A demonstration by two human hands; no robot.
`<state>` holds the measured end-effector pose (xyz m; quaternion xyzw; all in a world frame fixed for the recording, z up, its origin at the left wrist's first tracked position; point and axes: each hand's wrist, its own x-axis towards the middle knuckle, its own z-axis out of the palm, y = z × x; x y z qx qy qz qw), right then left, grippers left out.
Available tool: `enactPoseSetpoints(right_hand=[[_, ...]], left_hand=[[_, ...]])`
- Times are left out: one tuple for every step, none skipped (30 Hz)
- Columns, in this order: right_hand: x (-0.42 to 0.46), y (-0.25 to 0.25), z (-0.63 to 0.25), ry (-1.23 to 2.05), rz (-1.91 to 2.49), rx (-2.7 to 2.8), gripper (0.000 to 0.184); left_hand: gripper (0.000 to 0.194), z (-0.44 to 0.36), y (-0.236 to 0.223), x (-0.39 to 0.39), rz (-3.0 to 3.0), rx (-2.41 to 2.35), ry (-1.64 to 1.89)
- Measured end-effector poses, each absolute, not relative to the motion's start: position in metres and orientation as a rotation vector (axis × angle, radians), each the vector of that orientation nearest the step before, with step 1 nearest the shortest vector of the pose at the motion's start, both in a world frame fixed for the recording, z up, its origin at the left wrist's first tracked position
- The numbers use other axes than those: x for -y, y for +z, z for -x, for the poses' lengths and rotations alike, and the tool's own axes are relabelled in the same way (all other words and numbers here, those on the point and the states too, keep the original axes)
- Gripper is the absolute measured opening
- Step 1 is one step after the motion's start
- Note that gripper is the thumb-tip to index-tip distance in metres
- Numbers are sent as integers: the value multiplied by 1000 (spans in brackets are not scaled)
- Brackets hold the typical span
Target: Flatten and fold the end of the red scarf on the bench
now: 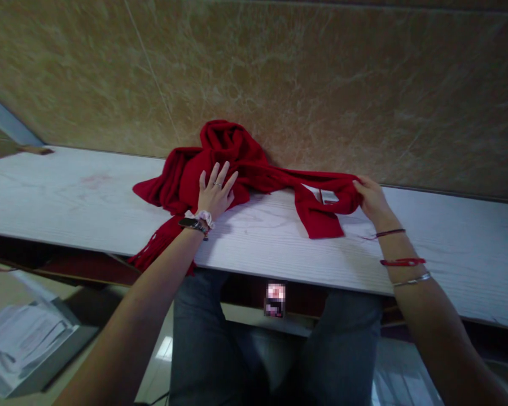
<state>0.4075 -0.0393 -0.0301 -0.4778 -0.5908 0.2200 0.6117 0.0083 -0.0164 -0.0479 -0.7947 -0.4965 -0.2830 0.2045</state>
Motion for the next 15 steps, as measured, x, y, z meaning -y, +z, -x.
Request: enactPoseSetpoints(right_hand=[[40,-28,-418,512,1080,1287,21],[40,-26,-426,514,1054,1200,22],[40,-25,-430,491,1044,1124,21],[41,-24,-431,439,1061,1068,21],[42,-23,-429,372,1097,1016,20],[43,-23,-424,279,1149,990,20],[46,-23,-417,163,1209,1010,20],[48,-23,-408,37,1262,1083,21],[51,-23,-398,-86,1295,1190,22],[53,-22,-386,-190,1301,1325,25],[55,-22,-372,-260,1291,1463,27],[55,-22,-357,-299,1275,1581,28],[54,-22,-342,-318,1265,1689,30],[52,-22,-325,-319,1277,1824,33],[48,-23,-309,-308,1306,1955,37]], left_hand=[[62,-8,-48,16,2216,1387,-793],[62,-8,-48,16,2215,1389,-798],[62,-8,-48,16,2214,1389,-801],[61,-8,-49,16,2210,1390,-803],[60,-8,-49,16,2205,1389,-804],[60,-8,-49,15,2199,1388,-805],[59,-8,-49,15,2193,1386,-806],[59,-8,-50,15,2188,1383,-808],[59,-8,-50,14,2186,1378,-812],[59,-8,-51,14,2185,1373,-816],[59,-8,-51,14,2185,1366,-820],[59,-8,-52,14,2183,1359,-824],[59,-7,-52,14,2180,1352,-825],[58,-7,-52,14,2175,1347,-826],[58,-7,-52,14,2167,1344,-827]])
